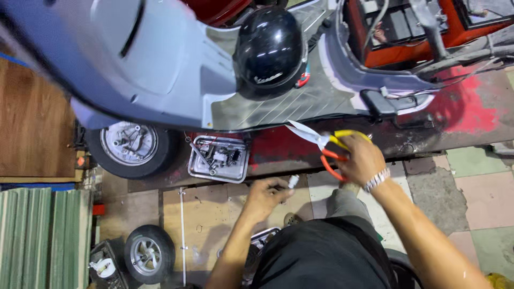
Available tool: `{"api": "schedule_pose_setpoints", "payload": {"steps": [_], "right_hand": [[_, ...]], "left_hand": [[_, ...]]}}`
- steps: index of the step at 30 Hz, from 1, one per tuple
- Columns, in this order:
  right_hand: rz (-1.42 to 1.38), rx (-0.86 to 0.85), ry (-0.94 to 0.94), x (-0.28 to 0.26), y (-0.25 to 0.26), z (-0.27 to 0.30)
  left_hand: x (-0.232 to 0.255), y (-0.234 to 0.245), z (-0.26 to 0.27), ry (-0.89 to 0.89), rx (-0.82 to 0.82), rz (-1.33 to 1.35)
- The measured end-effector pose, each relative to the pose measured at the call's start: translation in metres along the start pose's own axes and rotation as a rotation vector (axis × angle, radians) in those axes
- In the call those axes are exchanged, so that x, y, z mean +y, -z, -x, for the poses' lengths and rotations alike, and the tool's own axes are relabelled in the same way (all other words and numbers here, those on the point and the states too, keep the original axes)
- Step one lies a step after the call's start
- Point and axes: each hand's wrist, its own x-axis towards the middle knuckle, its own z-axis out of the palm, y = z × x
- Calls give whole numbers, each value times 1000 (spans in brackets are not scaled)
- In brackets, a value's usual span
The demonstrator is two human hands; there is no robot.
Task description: The person prepares and connects electrical wires for a motorcycle. They use a cutting tool to strip wire ends, retrieve components from a parts box, and use a lighter to apply heat to a wire connection.
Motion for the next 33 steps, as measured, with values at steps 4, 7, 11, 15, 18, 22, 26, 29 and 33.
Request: {"api": "schedule_pose_setpoints", "payload": {"steps": [4,7,11,15,18,22,26,29,33], "right_hand": [[-5,-12,337,24,14,-90],[-55,-55,448,26,10,-147],[-132,70,540,24,18,-190],[126,-63,256,18,0,-282],[265,-91,153,4,-33,-393],[476,-228,325,12,-58,-464],[670,-384,649,18,-49,-487],[768,-459,668,8,-25,-489],[797,-669,668,1,8,-483]], "left_hand": [[18,-13,-50,61,115,-7],[41,-37,-84,-22,148,181],[70,-63,-121,-11,311,224],[84,-74,-148,20,412,296],[85,-77,-168,18,431,386],[98,-68,-184,163,575,509],[132,-59,-186,143,526,440],[154,-51,-198,114,496,440],[170,-45,-207,107,444,424]]}}
